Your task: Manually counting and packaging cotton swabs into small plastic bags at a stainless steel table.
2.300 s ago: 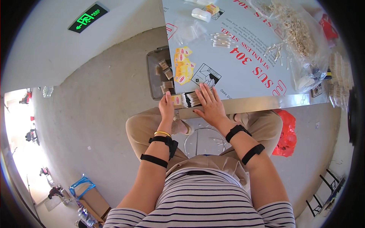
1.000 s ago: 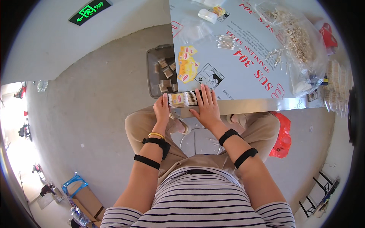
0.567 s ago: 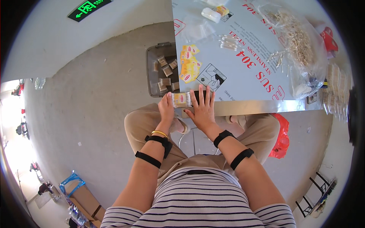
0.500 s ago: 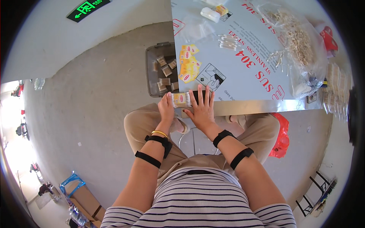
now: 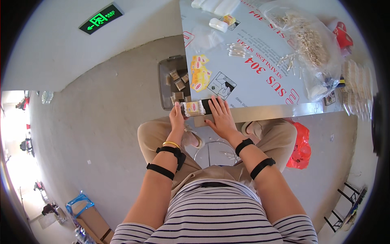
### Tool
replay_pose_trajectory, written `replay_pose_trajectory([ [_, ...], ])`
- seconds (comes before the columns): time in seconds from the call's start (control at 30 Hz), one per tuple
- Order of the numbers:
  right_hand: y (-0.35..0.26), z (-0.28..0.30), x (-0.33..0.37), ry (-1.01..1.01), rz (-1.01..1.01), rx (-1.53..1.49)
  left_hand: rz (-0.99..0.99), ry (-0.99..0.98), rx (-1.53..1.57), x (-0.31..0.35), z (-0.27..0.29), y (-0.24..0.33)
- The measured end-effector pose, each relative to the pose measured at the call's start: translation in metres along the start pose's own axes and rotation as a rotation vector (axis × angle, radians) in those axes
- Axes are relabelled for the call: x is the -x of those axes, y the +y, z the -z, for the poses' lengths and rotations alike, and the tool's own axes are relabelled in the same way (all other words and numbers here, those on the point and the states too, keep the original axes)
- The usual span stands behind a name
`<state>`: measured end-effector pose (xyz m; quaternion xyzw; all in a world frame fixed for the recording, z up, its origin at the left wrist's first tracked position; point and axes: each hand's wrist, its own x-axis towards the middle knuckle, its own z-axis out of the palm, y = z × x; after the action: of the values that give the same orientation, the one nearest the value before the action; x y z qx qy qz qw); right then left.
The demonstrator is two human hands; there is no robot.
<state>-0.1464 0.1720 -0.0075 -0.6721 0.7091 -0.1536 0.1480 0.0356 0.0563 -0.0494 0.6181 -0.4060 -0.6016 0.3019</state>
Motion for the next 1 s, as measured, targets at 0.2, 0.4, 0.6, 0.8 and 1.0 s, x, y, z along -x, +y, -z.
replay_pose_trajectory([
  [0.2, -0.026, -0.013, 0.018, 0.050, -0.066, 0.023, -0.044, -0.086, -0.049, 0.009, 0.010, 0.002],
  [0.4, -0.043, -0.020, 0.012, 0.006, -0.134, 0.159, -0.289, 0.031, -0.577, 0.009, 0.010, -0.010],
  [0.6, -0.053, -0.012, 0.007, -0.125, -0.174, 0.266, -0.454, 0.124, -0.660, 0.001, 0.004, -0.025],
  [0.8, -0.059, -0.006, 0.003, -0.196, -0.189, 0.253, -0.498, 0.141, -0.666, -0.002, 0.013, -0.028],
  [1.0, -0.001, 0.001, 0.019, 0.044, -0.016, -0.137, -0.098, -0.019, -0.305, 0.018, 0.011, 0.012],
])
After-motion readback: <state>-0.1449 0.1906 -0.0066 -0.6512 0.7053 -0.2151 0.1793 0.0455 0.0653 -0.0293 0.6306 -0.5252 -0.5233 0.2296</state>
